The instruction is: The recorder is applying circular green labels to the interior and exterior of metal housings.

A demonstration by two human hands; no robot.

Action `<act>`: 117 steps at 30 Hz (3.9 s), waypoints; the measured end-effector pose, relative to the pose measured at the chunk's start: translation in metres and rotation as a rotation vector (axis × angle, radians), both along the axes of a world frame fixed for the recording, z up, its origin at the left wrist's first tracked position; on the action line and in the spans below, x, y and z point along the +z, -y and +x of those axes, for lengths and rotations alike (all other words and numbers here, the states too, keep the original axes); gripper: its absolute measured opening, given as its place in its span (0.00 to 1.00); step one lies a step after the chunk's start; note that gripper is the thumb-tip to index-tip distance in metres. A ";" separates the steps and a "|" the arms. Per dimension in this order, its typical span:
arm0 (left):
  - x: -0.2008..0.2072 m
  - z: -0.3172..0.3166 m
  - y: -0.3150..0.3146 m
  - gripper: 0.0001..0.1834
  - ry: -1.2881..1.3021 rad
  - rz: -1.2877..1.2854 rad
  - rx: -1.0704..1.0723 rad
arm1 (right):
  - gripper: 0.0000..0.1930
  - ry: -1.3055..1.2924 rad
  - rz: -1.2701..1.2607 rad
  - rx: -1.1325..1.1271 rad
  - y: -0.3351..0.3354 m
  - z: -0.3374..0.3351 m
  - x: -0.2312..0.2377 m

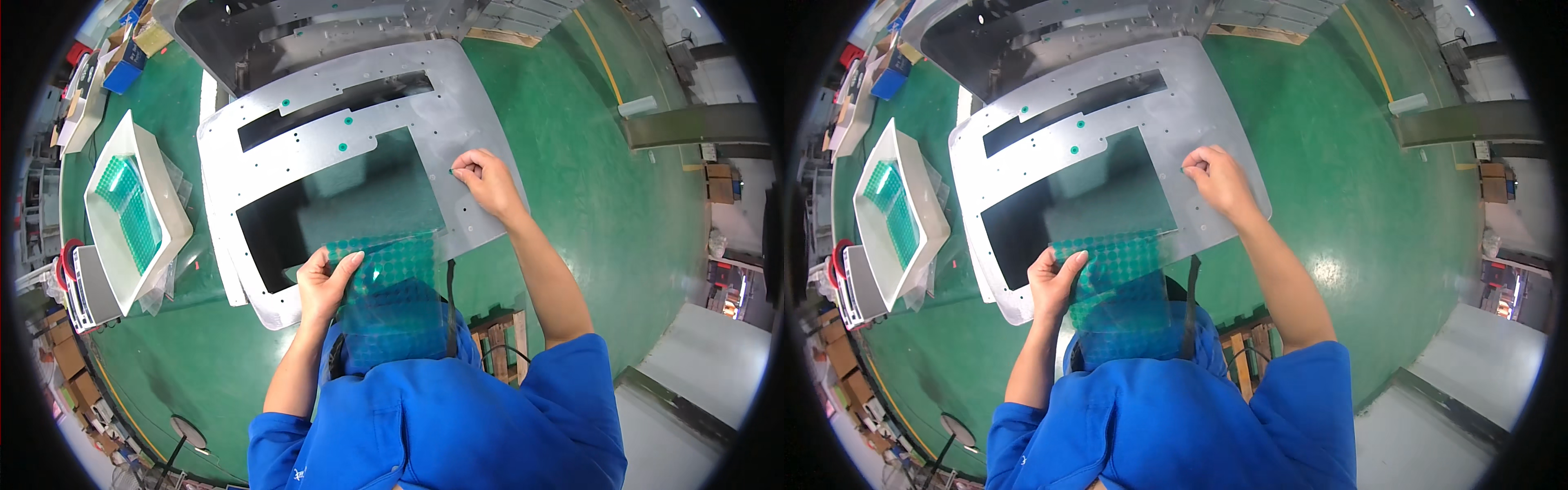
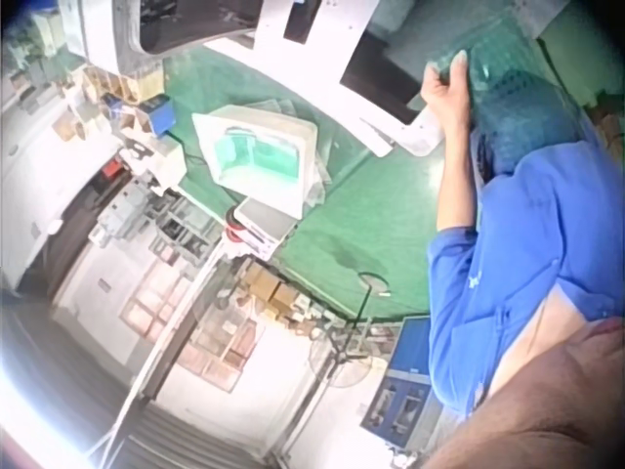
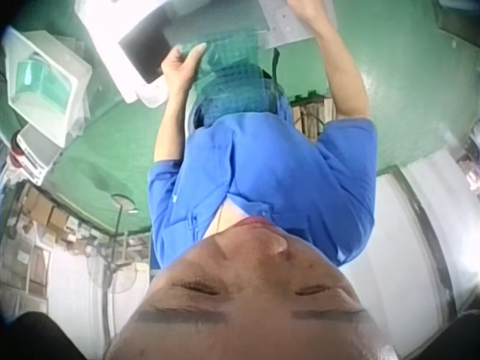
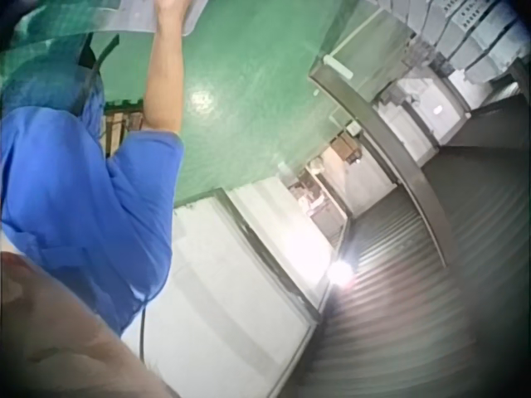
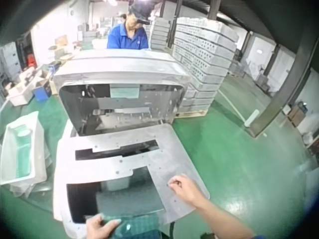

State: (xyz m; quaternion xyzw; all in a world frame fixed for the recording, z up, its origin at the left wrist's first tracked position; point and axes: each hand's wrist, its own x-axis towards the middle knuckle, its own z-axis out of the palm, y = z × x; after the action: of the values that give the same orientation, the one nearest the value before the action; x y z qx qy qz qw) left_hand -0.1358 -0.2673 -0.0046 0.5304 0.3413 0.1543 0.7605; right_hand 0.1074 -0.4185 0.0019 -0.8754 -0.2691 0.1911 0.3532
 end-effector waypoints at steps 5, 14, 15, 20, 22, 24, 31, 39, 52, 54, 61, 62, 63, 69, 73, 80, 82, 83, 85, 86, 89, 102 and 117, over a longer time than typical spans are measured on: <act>0.002 0.001 0.000 0.05 0.011 -0.017 -0.014 | 0.03 0.030 -0.038 0.003 -0.002 0.001 -0.001; 0.001 0.001 -0.002 0.06 0.007 -0.003 -0.033 | 0.03 0.034 -0.048 0.037 0.000 0.005 -0.003; 0.000 0.001 -0.002 0.06 0.007 -0.007 -0.034 | 0.03 0.043 -0.053 0.035 -0.001 0.004 -0.003; 0.000 0.001 -0.002 0.06 0.001 -0.018 -0.026 | 0.03 0.060 -0.097 0.016 -0.004 0.002 -0.003; 0.000 0.002 -0.002 0.06 -0.003 -0.020 -0.025 | 0.03 0.071 -0.116 0.012 -0.004 0.002 -0.002; 0.002 0.003 -0.002 0.05 -0.014 -0.023 -0.023 | 0.03 0.073 -0.131 0.008 -0.005 0.001 0.000; 0.000 0.002 -0.001 0.05 -0.008 -0.018 -0.012 | 0.03 0.116 -0.142 0.004 -0.006 -0.002 -0.002; 0.005 0.002 -0.001 0.08 -0.032 -0.013 0.006 | 0.06 -0.075 0.039 -0.056 -0.004 0.002 -0.002; 0.022 -0.058 -0.017 0.05 0.115 0.174 0.121 | 0.11 -0.222 0.257 0.517 -0.053 -0.081 0.059; 0.022 -0.070 -0.016 0.04 0.108 0.220 0.135 | 0.11 -0.261 0.224 0.599 -0.059 -0.111 0.069; 0.017 -0.103 -0.018 0.04 0.136 0.338 0.084 | 0.09 -0.661 0.221 0.386 -0.045 -0.140 0.056; 0.015 -0.105 -0.016 0.04 0.127 0.325 0.093 | 0.08 -0.631 0.222 0.368 -0.043 -0.145 0.055; 0.014 -0.106 -0.015 0.04 0.119 0.315 0.103 | 0.07 -0.618 0.258 0.350 -0.041 -0.148 0.053; 0.014 -0.107 -0.012 0.05 0.092 0.199 0.051 | 0.06 -0.289 0.402 0.317 -0.022 -0.170 0.039; 0.010 -0.108 -0.006 0.05 0.035 0.098 0.019 | 0.07 0.156 0.407 0.365 -0.011 -0.182 0.032; 0.004 -0.104 0.002 0.06 -0.032 -0.010 0.007 | 0.10 0.556 0.408 0.475 0.000 -0.189 0.024; 0.003 -0.104 0.002 0.06 -0.037 -0.022 -0.006 | 0.09 0.533 0.411 0.475 0.002 -0.189 0.022; 0.002 -0.104 0.003 0.06 -0.038 -0.019 -0.006 | 0.09 0.501 0.411 0.465 0.004 -0.190 0.021; 0.000 -0.105 0.003 0.06 -0.039 -0.009 -0.005 | 0.09 0.270 0.427 0.356 0.004 -0.192 0.021; 0.002 -0.105 0.004 0.06 -0.038 -0.002 -0.005 | 0.10 0.072 0.437 0.255 0.003 -0.195 0.023; 0.004 -0.104 0.005 0.07 -0.038 0.011 -0.010 | 0.08 -0.081 0.362 0.227 0.004 -0.193 0.027; -0.001 -0.111 0.003 0.07 -0.021 -0.052 0.083 | 0.02 -0.036 0.285 0.140 -0.010 -0.161 0.016; -0.008 -0.118 0.003 0.07 0.007 -0.062 0.124 | 0.03 -0.010 0.007 0.159 -0.023 -0.141 -0.001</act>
State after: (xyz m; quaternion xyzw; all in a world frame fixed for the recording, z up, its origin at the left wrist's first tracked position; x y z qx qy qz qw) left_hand -0.2543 -0.2702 -0.0128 0.4840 0.3754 0.1921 0.7668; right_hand -0.0337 -0.3954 0.0013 -0.8489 -0.3369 0.2221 0.3414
